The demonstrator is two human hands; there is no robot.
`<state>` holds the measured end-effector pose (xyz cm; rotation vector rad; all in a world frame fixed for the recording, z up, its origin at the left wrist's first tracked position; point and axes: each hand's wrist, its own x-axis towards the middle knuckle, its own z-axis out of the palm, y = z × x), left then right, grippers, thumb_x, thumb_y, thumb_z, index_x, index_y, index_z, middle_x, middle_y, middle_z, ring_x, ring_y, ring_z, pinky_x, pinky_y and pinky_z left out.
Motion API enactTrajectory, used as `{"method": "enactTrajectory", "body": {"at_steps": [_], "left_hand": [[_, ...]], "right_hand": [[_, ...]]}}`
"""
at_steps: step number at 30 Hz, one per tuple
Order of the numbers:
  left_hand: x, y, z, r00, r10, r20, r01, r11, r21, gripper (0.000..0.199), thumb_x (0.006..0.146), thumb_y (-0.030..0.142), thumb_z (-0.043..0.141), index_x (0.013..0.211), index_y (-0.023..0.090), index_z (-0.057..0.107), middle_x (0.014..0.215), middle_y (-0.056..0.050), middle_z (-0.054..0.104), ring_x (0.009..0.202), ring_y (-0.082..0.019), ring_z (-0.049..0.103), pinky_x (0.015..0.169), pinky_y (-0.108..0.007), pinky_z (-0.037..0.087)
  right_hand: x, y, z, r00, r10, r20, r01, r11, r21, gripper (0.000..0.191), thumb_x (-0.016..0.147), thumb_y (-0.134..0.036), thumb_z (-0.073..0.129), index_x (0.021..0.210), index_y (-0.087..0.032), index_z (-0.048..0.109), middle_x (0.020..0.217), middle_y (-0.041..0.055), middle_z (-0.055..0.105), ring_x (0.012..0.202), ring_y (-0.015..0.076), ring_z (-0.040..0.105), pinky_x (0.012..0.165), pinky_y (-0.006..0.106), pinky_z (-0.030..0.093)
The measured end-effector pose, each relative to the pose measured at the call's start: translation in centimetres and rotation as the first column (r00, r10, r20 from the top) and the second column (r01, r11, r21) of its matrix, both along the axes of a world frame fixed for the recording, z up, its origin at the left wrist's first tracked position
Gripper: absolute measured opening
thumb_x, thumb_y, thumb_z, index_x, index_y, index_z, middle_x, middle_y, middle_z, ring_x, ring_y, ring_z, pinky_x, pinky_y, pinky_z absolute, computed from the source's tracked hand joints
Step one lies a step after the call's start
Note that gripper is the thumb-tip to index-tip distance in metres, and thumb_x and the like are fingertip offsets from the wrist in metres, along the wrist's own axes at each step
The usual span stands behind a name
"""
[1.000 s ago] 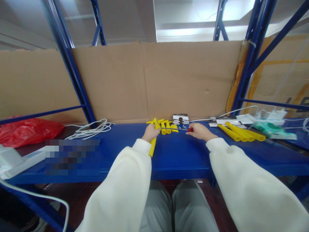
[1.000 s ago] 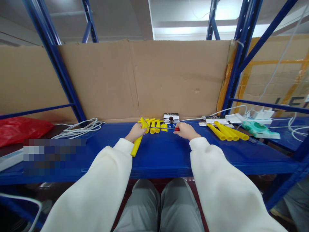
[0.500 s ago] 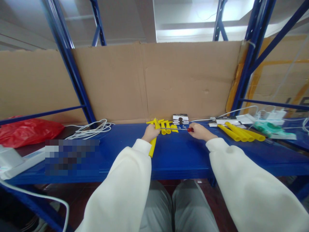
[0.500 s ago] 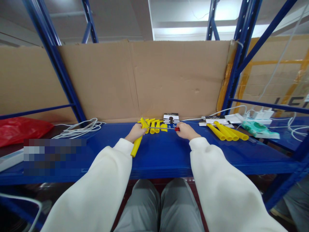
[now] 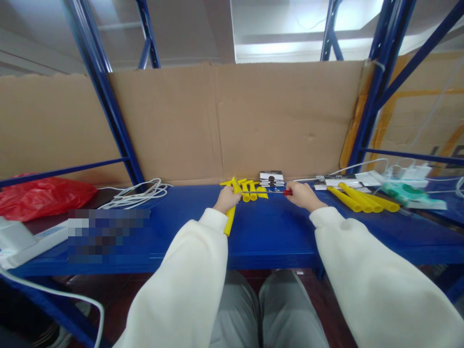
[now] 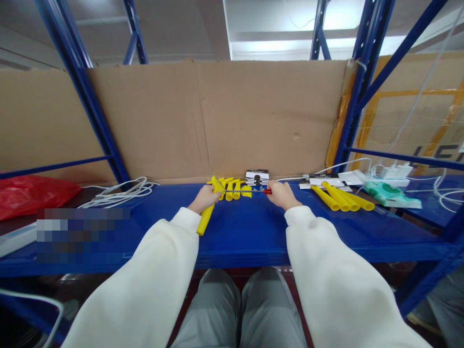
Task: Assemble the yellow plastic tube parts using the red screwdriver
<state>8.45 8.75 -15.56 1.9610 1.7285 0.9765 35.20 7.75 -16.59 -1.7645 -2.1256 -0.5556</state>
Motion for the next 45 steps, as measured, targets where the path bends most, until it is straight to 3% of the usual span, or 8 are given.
{"method": "enactTrajectory", "body": {"at_steps": [9,17,26,30,37,42,45], "left_hand": [[0.0,0.1,0.0,1.0,0.016,-0.007,-0.016,1.0,-0.001,0.018,0.074,0.01,0.055,0.059,0.016,0.064,0.071,-0.007,0.075,0.08,-0.022,0.074,0.071,-0.024,0.053],[0.1,-0.1,0.2,0.999,0.016,0.037,-0.016,1.0,-0.001,0.02,0.073,0.008,0.056,0.056,0.017,0.062,0.066,-0.007,0.073,0.079,-0.022,0.073,0.07,-0.023,0.053],[0.3,-0.4,0.4,0.998,0.004,0.069,-0.005,1.0,0.018,0.016,0.076,0.009,0.057,0.066,0.013,0.069,0.073,-0.008,0.074,0.082,-0.022,0.073,0.07,-0.024,0.052],[0.3,-0.4,0.3,0.996,-0.016,0.087,0.015,1.0,0.018,0.017,0.076,0.009,0.057,0.063,0.013,0.067,0.069,-0.007,0.073,0.078,-0.021,0.072,0.067,-0.023,0.051],[0.5,-0.5,0.3,0.987,-0.051,0.152,0.052,0.999,-0.004,0.025,0.076,0.007,0.055,0.053,0.016,0.057,0.057,-0.003,0.066,0.065,-0.018,0.068,0.058,-0.022,0.047],[0.7,-0.5,0.2,0.98,-0.071,0.188,0.072,0.997,0.0,0.028,0.076,0.005,0.054,0.051,0.017,0.054,0.048,0.0,0.058,0.055,-0.015,0.062,0.054,-0.021,0.044],[0.8,-0.4,0.1,0.976,-0.081,0.202,0.087,0.996,-0.017,0.027,0.076,0.006,0.055,0.051,0.017,0.054,0.047,0.001,0.057,0.053,-0.015,0.061,0.055,-0.021,0.044]], "right_hand": [[0.9,1.0,-0.8,0.995,0.094,-0.041,-0.093,0.995,0.026,0.009,0.082,-0.019,0.055,0.083,-0.021,0.063,0.087,0.0069,0.072,0.082,0.022,0.064,0.07,0.029,0.037],[0.5,1.3,-1.2,0.974,0.218,-0.062,-0.224,0.965,-0.137,0.011,0.079,-0.017,0.061,0.085,-0.021,0.07,0.093,0.0074,0.073,0.087,0.0212,0.066,0.075,0.028,0.046],[-0.1,1.1,-1.2,0.981,0.142,-0.13,-0.176,0.939,-0.296,0.027,0.073,-0.007,0.058,0.089,-0.023,0.073,0.101,0.0051,0.075,0.092,0.0224,0.067,0.081,0.032,0.049],[-0.2,0.8,-1.0,0.967,0.137,-0.214,-0.208,0.909,-0.362,0.029,0.072,-0.009,0.058,0.091,-0.022,0.074,0.098,0.0041,0.075,0.089,0.0211,0.068,0.082,0.033,0.051],[-0.1,1.0,-1.2,0.94,0.196,-0.279,-0.278,0.913,-0.297,0.028,0.074,-0.012,0.06,0.096,-0.024,0.074,0.099,0.0036,0.076,0.091,0.0218,0.07,0.082,0.034,0.054],[-0.4,0.9,-1.2,0.936,0.171,-0.307,-0.268,0.912,-0.31,0.019,0.08,-0.022,0.065,0.097,-0.023,0.072,0.098,0.0049,0.076,0.09,0.0229,0.07,0.081,0.035,0.054],[-1.0,0.9,-1.1,0.94,0.19,-0.282,-0.255,0.942,-0.218,0.017,0.082,-0.027,0.066,0.098,-0.022,0.072,0.101,0.0076,0.076,0.093,0.0244,0.07,0.085,0.039,0.053]]}}
